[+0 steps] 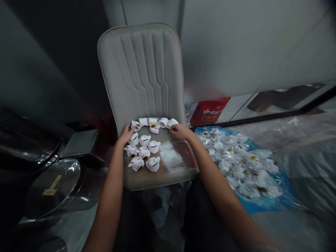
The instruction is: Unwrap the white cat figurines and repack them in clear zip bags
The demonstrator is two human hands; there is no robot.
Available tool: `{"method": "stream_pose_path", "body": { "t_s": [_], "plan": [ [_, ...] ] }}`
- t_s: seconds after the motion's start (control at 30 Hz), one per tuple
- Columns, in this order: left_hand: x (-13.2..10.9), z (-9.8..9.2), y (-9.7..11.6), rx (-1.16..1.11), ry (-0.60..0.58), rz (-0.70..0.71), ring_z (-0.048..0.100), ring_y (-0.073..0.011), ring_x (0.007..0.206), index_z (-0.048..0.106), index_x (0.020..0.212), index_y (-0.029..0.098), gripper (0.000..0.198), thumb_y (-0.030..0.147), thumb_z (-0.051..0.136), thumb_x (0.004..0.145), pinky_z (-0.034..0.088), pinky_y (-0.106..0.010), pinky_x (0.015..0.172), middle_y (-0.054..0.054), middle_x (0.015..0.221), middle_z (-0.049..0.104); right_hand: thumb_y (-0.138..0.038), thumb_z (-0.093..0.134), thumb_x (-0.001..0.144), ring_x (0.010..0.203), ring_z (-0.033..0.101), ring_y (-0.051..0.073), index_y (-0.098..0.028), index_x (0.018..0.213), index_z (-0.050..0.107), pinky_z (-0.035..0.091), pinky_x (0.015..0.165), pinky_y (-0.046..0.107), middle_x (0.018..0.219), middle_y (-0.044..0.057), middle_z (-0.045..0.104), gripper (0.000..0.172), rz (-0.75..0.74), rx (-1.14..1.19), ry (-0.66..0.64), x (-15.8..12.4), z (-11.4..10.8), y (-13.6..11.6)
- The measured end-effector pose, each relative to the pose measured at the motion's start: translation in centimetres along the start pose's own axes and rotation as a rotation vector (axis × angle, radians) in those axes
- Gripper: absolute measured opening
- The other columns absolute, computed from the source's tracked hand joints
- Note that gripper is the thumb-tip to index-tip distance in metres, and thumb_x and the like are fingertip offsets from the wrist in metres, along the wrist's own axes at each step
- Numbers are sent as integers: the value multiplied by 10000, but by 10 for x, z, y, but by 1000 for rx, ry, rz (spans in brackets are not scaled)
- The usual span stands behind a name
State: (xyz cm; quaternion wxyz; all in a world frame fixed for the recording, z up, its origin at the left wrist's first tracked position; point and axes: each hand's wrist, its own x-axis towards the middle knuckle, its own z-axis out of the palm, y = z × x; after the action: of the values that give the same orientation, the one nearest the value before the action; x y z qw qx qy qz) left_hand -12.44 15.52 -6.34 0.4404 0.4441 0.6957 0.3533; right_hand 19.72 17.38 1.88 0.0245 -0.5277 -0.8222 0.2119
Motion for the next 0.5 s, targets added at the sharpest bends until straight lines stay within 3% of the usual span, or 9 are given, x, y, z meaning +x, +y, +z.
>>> {"method": "stream_pose_path", "body": {
  "t_s": [0.07,0.17,0.23,0.3,0.4,0.5],
  "plan": [
    [-19,-6,7,64,56,61,581,-266,1243,572,1261,118,416,340,561,909,417,-400,1075,-195,1326,618,-193,549,879,722,603,159,-153,903,742,397,681,246,856,70,741,199,-13,55,66,-18,2,-4],
    [-68,-7,23,134,210,325,595,-233,1186,630,1157,146,294,264,478,936,430,-375,1057,-145,1240,652,-230,541,897,735,615,173,-152,898,722,420,691,261,848,72,729,197,30,164,181,-57,7,-8],
    [-112,3,34,145,324,543,590,-213,1160,660,1079,182,274,227,421,953,419,-368,1064,-109,1167,663,-267,521,912,737,617,183,-160,885,711,439,702,278,843,71,721,220,67,248,272,-84,12,-13],
    [-161,21,43,104,368,671,598,-207,1106,672,1018,190,287,207,390,964,434,-369,1042,-101,1082,670,-309,490,929,750,614,190,-168,893,704,452,726,296,865,73,715,259,83,309,367,-108,19,-22],
    [-226,58,50,136,169,806,604,-212,1044,693,951,206,280,148,420,927,435,-405,1036,-86,1005,679,-372,456,949,770,605,192,-175,920,696,458,747,310,912,80,698,312,70,356,440,-134,31,-43],
    [-266,90,49,186,-236,890,620,-212,974,716,936,215,284,128,450,895,481,-376,936,-75,947,687,-437,439,960,792,602,195,-187,929,692,465,753,312,919,80,683,357,59,415,432,-145,43,-63]
  ]
}}
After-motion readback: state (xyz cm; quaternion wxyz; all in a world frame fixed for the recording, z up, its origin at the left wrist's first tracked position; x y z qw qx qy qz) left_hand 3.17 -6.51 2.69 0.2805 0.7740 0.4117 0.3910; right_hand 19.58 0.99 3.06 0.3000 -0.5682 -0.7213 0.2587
